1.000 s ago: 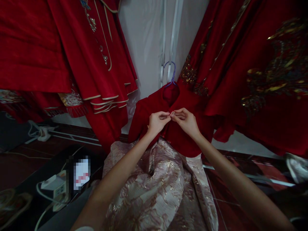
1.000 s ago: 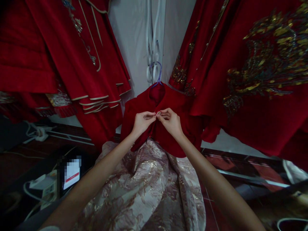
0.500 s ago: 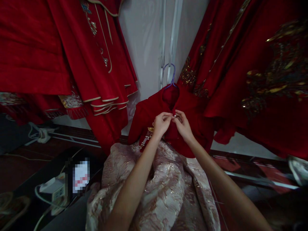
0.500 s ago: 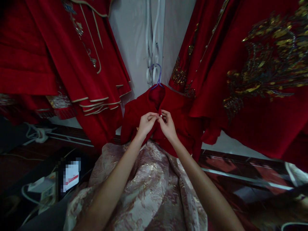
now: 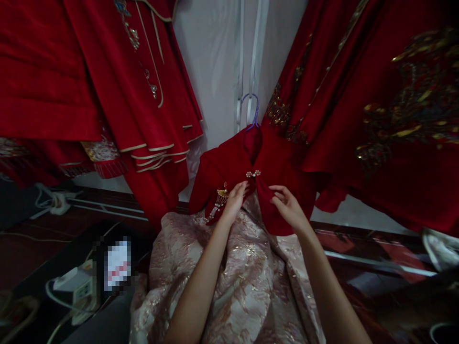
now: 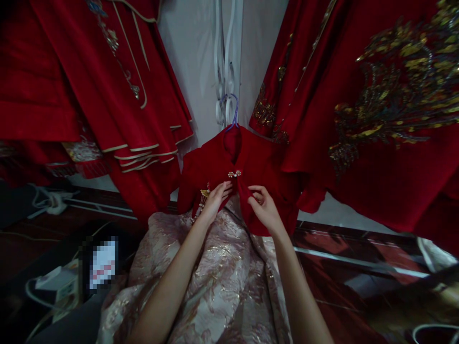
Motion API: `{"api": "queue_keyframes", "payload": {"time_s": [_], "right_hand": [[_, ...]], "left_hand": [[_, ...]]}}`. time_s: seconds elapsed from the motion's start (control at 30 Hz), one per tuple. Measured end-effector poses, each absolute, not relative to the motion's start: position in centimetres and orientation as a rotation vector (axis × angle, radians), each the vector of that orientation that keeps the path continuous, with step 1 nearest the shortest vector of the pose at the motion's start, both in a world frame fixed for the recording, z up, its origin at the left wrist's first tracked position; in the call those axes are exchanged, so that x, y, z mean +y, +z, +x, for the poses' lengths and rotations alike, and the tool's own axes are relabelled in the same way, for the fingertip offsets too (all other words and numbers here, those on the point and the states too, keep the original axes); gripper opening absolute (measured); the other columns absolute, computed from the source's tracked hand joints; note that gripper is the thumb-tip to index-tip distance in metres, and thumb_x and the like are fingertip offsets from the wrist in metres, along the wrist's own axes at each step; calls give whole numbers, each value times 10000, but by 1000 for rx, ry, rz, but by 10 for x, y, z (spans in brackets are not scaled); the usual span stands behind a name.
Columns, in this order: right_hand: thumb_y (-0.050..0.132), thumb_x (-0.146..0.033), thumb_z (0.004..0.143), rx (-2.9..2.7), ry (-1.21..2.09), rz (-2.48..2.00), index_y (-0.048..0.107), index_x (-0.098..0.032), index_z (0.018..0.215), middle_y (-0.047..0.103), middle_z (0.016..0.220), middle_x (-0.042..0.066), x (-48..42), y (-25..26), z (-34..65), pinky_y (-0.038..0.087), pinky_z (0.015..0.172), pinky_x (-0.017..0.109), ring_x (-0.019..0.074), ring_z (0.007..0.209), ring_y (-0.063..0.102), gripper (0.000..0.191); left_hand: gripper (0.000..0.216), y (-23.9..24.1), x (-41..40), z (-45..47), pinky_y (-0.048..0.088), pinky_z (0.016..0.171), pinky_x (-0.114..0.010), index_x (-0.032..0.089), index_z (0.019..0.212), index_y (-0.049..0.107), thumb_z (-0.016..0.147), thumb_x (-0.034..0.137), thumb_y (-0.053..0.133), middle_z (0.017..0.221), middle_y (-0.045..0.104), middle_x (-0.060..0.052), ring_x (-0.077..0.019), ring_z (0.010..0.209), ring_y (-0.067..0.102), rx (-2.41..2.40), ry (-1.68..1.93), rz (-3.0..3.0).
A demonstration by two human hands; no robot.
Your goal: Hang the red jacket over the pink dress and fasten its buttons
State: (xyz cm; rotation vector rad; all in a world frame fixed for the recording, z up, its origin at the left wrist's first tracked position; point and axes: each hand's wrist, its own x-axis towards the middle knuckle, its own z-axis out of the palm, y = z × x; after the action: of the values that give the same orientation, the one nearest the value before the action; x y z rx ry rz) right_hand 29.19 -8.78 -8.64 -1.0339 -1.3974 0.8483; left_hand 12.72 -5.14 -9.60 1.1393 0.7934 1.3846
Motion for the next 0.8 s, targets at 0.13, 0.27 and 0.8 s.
{"api": "queue_keyframes", "payload": {"time_s": [0.13, 0.27, 0.8], "right_hand": [[585, -272, 732, -1388, 840, -950, 531, -258, 997, 588, 951, 18, -113, -56, 287, 492, 670, 245, 144, 800, 578, 270], [612, -300, 750, -1422, 1024, -861, 509, -280, 1074, 558, 880, 9, -131, -44, 269, 484, 564, 215, 117, 679, 546, 340], [705, -304, 704, -1526, 1155, -748, 552, -251, 878, 555, 873, -4, -127, -59, 245, 520, 640, 236, 112, 730, 557, 237]], "left_hand": [[465, -105, -47, 130, 363, 1039, -345, 215, 1143, 601, 800, 521, 526, 1317, 523, -93, -197, 1221, 489, 791, 1408, 1229], [385, -102, -46, 123, 358, 1042, -362, 203, 1087, 627, 816, 459, 530, 1246, 584, -90, -190, 1178, 526, 799, 1419, 1257], [327, -94, -37, 23, 510, 729, -277, 124, 859, 642, 712, 415, 647, 855, 691, -92, -148, 760, 656, 942, 1426, 1251]]}}
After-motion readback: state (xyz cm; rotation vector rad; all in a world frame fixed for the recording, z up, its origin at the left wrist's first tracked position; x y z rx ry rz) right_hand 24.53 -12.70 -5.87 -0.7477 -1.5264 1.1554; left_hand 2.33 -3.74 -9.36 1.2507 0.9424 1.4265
